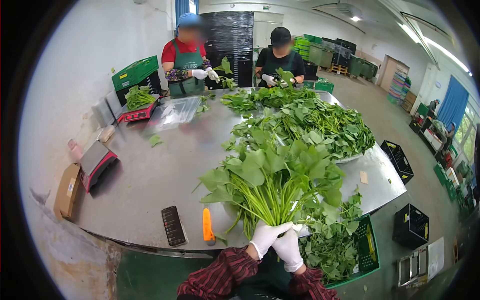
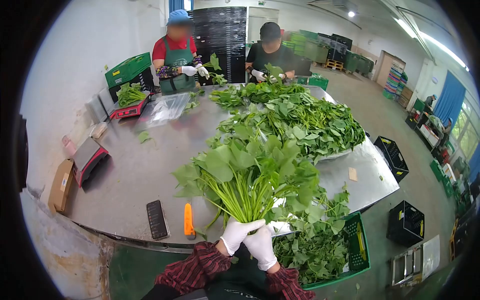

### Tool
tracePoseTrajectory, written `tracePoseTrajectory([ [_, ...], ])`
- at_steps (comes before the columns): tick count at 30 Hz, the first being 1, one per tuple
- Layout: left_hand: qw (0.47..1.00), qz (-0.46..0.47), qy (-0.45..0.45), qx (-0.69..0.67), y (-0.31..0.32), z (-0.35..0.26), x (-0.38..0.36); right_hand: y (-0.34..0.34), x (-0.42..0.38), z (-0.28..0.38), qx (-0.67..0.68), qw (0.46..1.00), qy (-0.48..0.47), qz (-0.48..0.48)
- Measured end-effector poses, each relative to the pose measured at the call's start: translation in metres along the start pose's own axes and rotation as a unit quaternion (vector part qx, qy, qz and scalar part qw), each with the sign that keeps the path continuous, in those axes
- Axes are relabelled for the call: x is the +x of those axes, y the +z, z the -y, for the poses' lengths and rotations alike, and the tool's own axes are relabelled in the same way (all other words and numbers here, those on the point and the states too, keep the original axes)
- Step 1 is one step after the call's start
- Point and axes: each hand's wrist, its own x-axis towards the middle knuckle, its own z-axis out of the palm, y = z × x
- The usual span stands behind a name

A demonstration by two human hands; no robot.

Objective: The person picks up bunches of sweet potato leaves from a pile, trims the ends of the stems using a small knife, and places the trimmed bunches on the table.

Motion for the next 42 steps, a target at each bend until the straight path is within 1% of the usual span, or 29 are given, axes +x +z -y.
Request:
tracePoseTrajectory([
  [2,1.0,-0.011,0.014,0.002,0.003,0.0,-0.002,-0.005,0.0,0.003,-0.044,0.999,-0.006,0.026],
  [3,0.999,-0.022,0.031,0.002,0.004,-0.001,-0.002,-0.007,0.0,0.003,-0.044,0.999,-0.006,0.026],
  [6,0.998,-0.042,0.019,0.032,0.004,0.004,-0.003,-0.008,0.001,-0.001,-0.02,0.998,0.023,0.05],
  [8,0.999,-0.037,0.02,0.022,0.004,0.006,-0.003,-0.004,0.0,-0.005,0.016,0.999,-0.016,0.022],
  [9,0.999,-0.032,0.021,0.012,0.004,0.006,-0.003,-0.004,0.0,-0.004,0.016,0.999,-0.016,0.022],
  [11,1.0,-0.02,0.015,-0.01,0.003,0.001,-0.004,-0.006,-0.001,0.002,-0.054,0.997,-0.051,0.029],
  [12,0.999,-0.008,0.008,-0.032,0.001,-0.001,-0.004,-0.009,-0.003,0.009,-0.053,0.997,-0.051,0.028],
  [13,0.999,-0.007,0.007,-0.031,-0.001,0.0,-0.005,-0.015,-0.005,0.017,-0.247,0.965,-0.087,0.028],
  [14,1.0,0.009,0.007,-0.019,-0.004,0.002,-0.005,-0.021,-0.007,0.023,-0.432,0.893,-0.12,0.027],
  [15,1.0,0.024,0.006,-0.007,-0.006,0.003,-0.006,-0.03,-0.007,0.023,-0.482,0.848,-0.217,0.022],
  [16,1.0,0.024,0.003,-0.006,-0.007,0.002,-0.007,-0.04,-0.009,0.023,-0.468,0.856,-0.204,0.079],
  [18,0.999,0.021,0.022,-0.016,-0.006,0.0,-0.008,-0.048,-0.005,0.043,-0.268,0.921,-0.272,0.074],
  [19,0.999,0.025,0.02,-0.009,-0.007,0.003,-0.006,-0.05,-0.009,0.061,-0.193,0.977,-0.044,0.079],
  [20,0.999,0.03,0.017,-0.01,-0.005,0.002,-0.008,-0.047,-0.009,0.083,-0.067,0.997,0.037,0.028],
  [21,0.999,0.035,-0.004,-0.004,-0.001,-0.002,-0.01,-0.045,0.0,0.085,-0.11,0.988,-0.098,-0.037],
  [22,0.999,0.04,-0.026,0.002,0.001,-0.004,-0.012,-0.043,0.011,0.083,-0.152,0.956,-0.23,-0.102],
  [23,0.997,0.058,-0.026,0.043,0.002,-0.005,-0.014,-0.041,0.022,0.08,-0.153,0.956,-0.226,-0.11],
  [25,0.996,0.063,-0.028,0.056,0.007,-0.008,-0.018,-0.037,0.043,0.075,-0.254,0.915,-0.292,-0.112],
  [26,0.996,0.06,-0.026,0.065,0.008,-0.009,-0.019,-0.037,0.048,0.075,-0.253,0.916,-0.289,-0.117],
  [28,0.994,0.067,-0.031,0.079,0.005,-0.01,-0.019,-0.036,0.055,0.076,-0.29,0.904,-0.301,-0.085],
  [29,0.993,0.07,-0.03,0.09,0.005,-0.013,-0.019,-0.037,0.058,0.073,-0.298,0.886,-0.341,-0.104],
  [30,0.992,0.073,-0.029,0.102,0.005,-0.014,-0.019,-0.038,0.061,0.068,-0.297,0.886,-0.34,-0.105],
  [33,0.993,0.078,-0.044,0.076,-0.001,-0.008,-0.018,-0.042,0.065,0.058,-0.17,0.937,-0.29,-0.09],
  [34,0.993,0.079,-0.045,0.076,-0.001,-0.008,-0.017,-0.043,0.064,0.06,-0.17,0.938,-0.289,-0.09],
  [36,0.991,0.092,-0.056,0.085,-0.002,-0.009,-0.017,-0.047,0.061,0.064,-0.159,0.962,-0.208,-0.075],
  [38,0.99,0.091,-0.06,0.087,-0.002,-0.008,-0.016,-0.048,0.062,0.061,-0.166,0.958,-0.223,-0.076],
  [40,0.99,0.089,-0.063,0.089,-0.002,-0.007,-0.016,-0.047,0.067,0.051,-0.264,0.91,-0.293,-0.127],
  [41,0.99,0.091,-0.065,0.084,-0.001,-0.008,-0.016,-0.048,0.069,0.049,-0.264,0.91,-0.292,-0.127],
  [42,0.99,0.091,-0.066,0.079,-0.001,-0.009,-0.017,-0.049,0.071,0.048,-0.296,0.871,-0.344,-0.188],
])
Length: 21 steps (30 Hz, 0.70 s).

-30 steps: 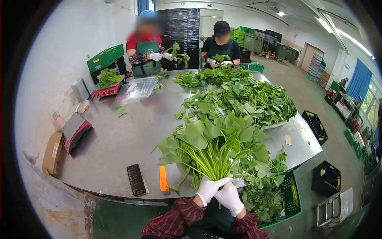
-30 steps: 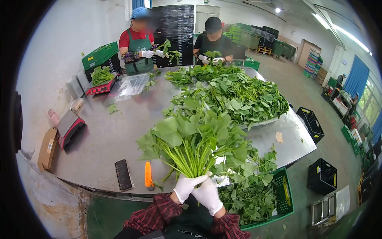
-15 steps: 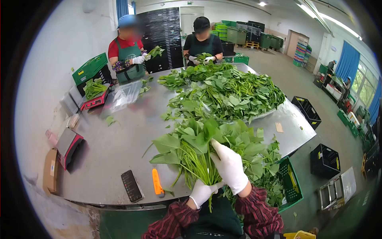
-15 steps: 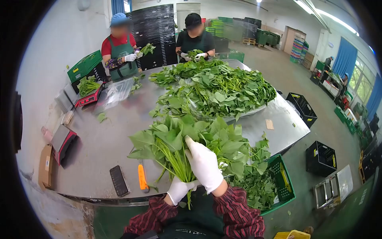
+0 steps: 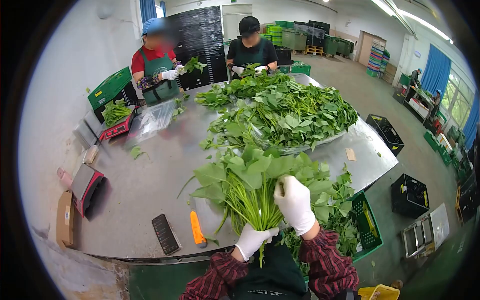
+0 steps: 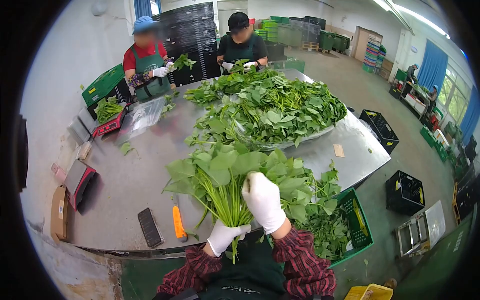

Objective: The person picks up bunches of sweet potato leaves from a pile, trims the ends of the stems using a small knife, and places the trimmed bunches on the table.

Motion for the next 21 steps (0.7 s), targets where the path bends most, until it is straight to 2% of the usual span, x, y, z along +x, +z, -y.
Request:
tracePoseTrajectory([
  [1,1.0,-0.001,0.0,0.0,0.0,0.0,0.0,-0.001,0.003,0.001,-0.05,0.995,-0.047,-0.066],
  [2,1.0,0.0,-0.002,-0.003,-0.001,-0.001,0.0,-0.007,0.004,0.003,-0.023,0.996,-0.016,-0.08],
  [4,1.0,-0.003,-0.004,-0.006,-0.005,0.0,0.001,-0.032,0.006,0.022,0.196,0.963,0.154,-0.101],
  [6,1.0,0.005,0.01,-0.019,-0.01,0.004,0.002,-0.062,0.019,0.044,0.247,0.906,0.261,-0.223],
  [8,1.0,0.0,0.014,-0.027,-0.013,0.003,0.001,-0.088,0.014,0.015,0.203,0.883,0.341,-0.25],
  [10,0.999,-0.005,0.021,-0.036,-0.014,0.002,0.002,-0.106,0.008,-0.019,-0.037,0.945,0.29,-0.146],
  [11,0.999,-0.014,0.02,-0.036,-0.013,0.001,0.002,-0.108,0.002,-0.023,-0.153,0.946,0.271,-0.094],
  [12,0.999,-0.022,0.02,-0.036,-0.012,0.001,0.003,-0.106,-0.005,-0.023,-0.155,0.946,0.27,-0.094],
  [14,0.999,-0.021,0.016,-0.028,-0.009,0.0,0.004,-0.089,-0.012,-0.002,0.046,0.961,0.257,-0.087],
  [16,1.0,-0.02,0.01,-0.015,-0.007,0.001,0.004,-0.068,-0.009,0.027,0.143,0.979,0.146,0.001],
  [18,0.999,-0.03,-0.003,0.011,-0.004,0.003,0.004,-0.039,-0.01,0.026,0.097,0.994,0.008,0.054],
  [20,0.998,-0.039,-0.011,0.037,0.0,-0.002,0.0,-0.023,-0.004,0.031,0.016,0.99,0.036,0.134],
  [21,0.997,-0.049,-0.02,0.061,0.001,-0.005,-0.002,-0.016,-0.002,0.027,0.034,0.989,0.051,0.133],
])
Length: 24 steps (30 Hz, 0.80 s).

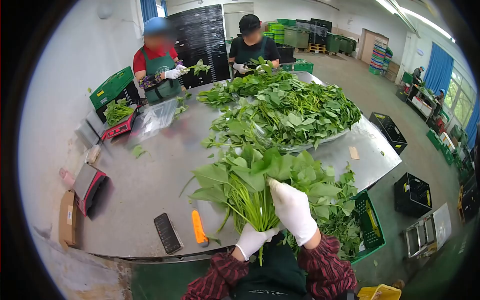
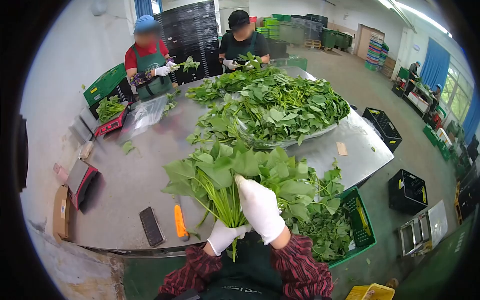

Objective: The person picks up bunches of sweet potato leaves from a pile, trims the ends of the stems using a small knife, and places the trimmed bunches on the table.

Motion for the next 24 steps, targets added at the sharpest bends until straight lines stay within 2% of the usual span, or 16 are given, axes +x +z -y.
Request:
tracePoseTrajectory([
  [5,1.0,0.02,-0.008,0.014,-0.009,0.005,0.002,0.005,0.01,-0.01,0.053,0.998,-0.025,-0.02],
  [8,1.0,0.023,-0.016,0.01,-0.012,0.008,0.003,-0.001,0.012,-0.016,0.034,0.999,-0.02,0.033],
  [11,0.999,0.041,-0.016,0.013,-0.014,0.011,0.005,-0.011,0.014,-0.019,0.004,0.998,-0.015,0.069],
  [13,0.999,0.047,-0.014,0.017,-0.015,0.011,0.005,-0.012,0.015,-0.024,-0.027,0.995,-0.073,0.06],
  [17,0.998,0.057,-0.023,0.023,-0.017,0.009,0.005,-0.016,0.017,-0.025,-0.052,0.991,-0.109,0.058],
  [20,0.997,0.06,-0.034,0.033,-0.018,0.009,0.006,-0.013,0.012,-0.027,-0.114,0.984,-0.119,0.072],
  [22,0.997,0.059,-0.037,0.035,-0.018,0.01,0.007,-0.009,0.006,-0.025,-0.219,0.964,-0.128,0.077],
  [24,0.996,0.078,-0.019,0.036,-0.02,0.012,0.008,-0.003,0.003,-0.028,-0.211,0.966,-0.143,0.046],
])
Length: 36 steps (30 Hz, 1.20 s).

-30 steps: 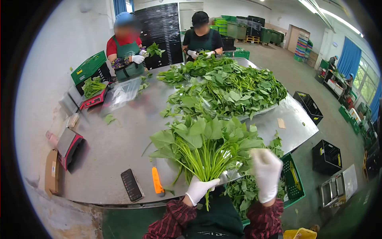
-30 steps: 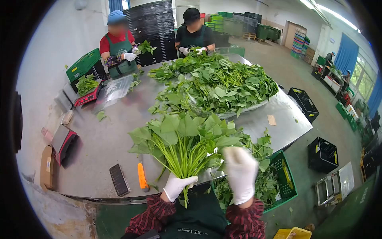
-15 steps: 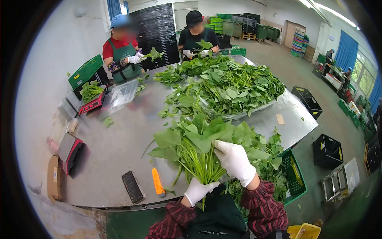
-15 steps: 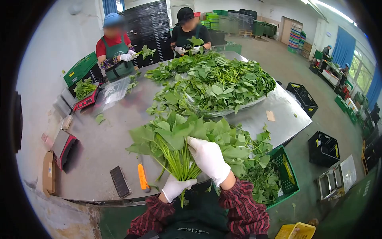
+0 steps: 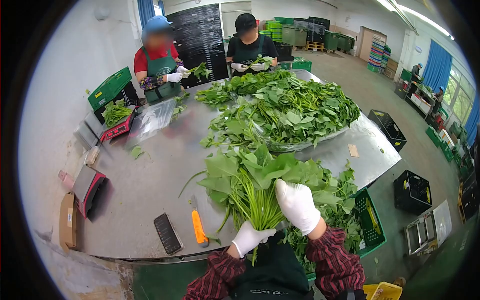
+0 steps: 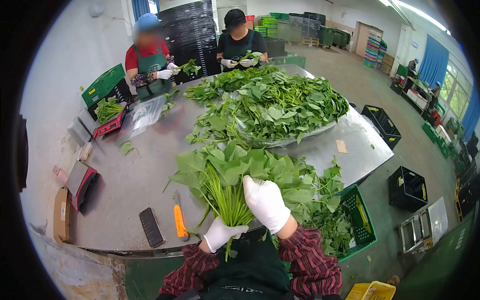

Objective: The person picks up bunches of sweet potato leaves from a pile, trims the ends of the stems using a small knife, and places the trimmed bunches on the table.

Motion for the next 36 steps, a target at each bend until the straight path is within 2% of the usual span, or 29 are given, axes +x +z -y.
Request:
tracePoseTrajectory([
  [1,1.0,-0.001,0.0,0.0,0.0,-0.001,0.0,0.003,-0.002,0.0,0.003,0.999,-0.008,-0.034],
  [5,0.999,0.003,0.021,-0.042,0.0,-0.008,0.0,0.011,-0.006,0.001,-0.039,0.997,0.006,-0.072],
  [7,0.999,0.006,0.02,-0.035,0.0,-0.01,-0.001,0.011,-0.004,0.001,0.008,0.988,0.021,-0.151],
  [9,0.997,0.012,0.019,-0.078,0.001,-0.01,-0.001,0.009,-0.002,-0.001,0.011,0.973,0.091,-0.21],
  [11,0.996,0.016,0.024,-0.087,0.001,-0.013,-0.003,0.0,0.002,0.002,-0.007,0.965,0.087,-0.248],
  [12,0.995,0.02,0.029,-0.098,0.001,-0.014,-0.003,-0.017,0.003,0.009,0.262,0.908,0.238,-0.226],
  [13,0.995,0.019,0.029,-0.098,0.001,-0.012,-0.003,-0.037,0.006,0.016,0.505,0.761,0.366,-0.18],
  [14,0.994,0.012,0.029,-0.104,-0.001,-0.009,-0.002,-0.056,0.006,0.013,0.583,0.696,0.381,-0.175],
  [16,0.994,0.004,0.03,-0.109,-0.004,-0.008,-0.003,-0.073,-0.001,0.001,0.587,0.685,0.333,-0.275],
  [17,0.994,-0.023,0.047,-0.093,-0.006,-0.01,-0.002,-0.08,-0.004,-0.008,0.529,0.689,0.365,-0.336],
  [18,0.994,-0.05,0.063,-0.078,-0.009,-0.011,-0.002,-0.081,-0.017,-0.023,0.475,0.711,0.385,-0.348],
  [19,0.993,-0.054,0.066,-0.079,-0.014,-0.011,0.002,-0.076,-0.027,-0.037,0.432,0.711,0.403,-0.382],
  [20,0.981,-0.156,0.106,0.053,-0.023,-0.009,0.009,-0.067,-0.04,-0.053,0.4,0.721,0.436,-0.361],
  [21,0.939,-0.254,0.142,0.183,-0.03,-0.011,0.015,-0.056,-0.054,-0.067,0.367,0.729,0.467,-0.34],
  [22,0.87,-0.296,0.12,0.376,-0.037,-0.027,0.014,-0.04,-0.072,-0.078,0.345,0.737,0.481,-0.327],
  [23,0.762,-0.327,0.092,0.551,-0.045,-0.046,0.014,-0.022,-0.089,-0.084,0.322,0.745,0.493,-0.314],
  [25,0.585,-0.404,0.26,0.654,-0.076,-0.068,0.026,0.009,-0.114,-0.084,0.296,0.758,0.485,-0.321],
  [26,0.582,-0.409,0.262,0.653,-0.088,-0.076,0.027,0.015,-0.128,-0.082,0.294,0.748,0.514,-0.299],
  [28,0.518,-0.422,0.377,0.641,-0.109,-0.086,0.027,0.02,-0.146,-0.081,0.305,0.726,0.558,-0.262],
  [29,0.515,-0.423,0.376,0.644,-0.119,-0.087,0.027,0.021,-0.152,-0.08,0.337,0.708,0.566,-0.256],
  [31,0.413,-0.392,0.325,0.755,-0.136,-0.085,0.028,0.023,-0.158,-0.08,0.339,0.7,0.573,-0.259],
  [33,0.423,-0.372,0.293,0.772,-0.142,-0.084,0.024,0.026,-0.16,-0.082,0.329,0.701,0.581,-0.249],
  [36,0.403,-0.379,0.315,0.772,-0.146,-0.08,0.019,0.028,-0.156,-0.081,0.3,0.731,0.554,-0.26],
])
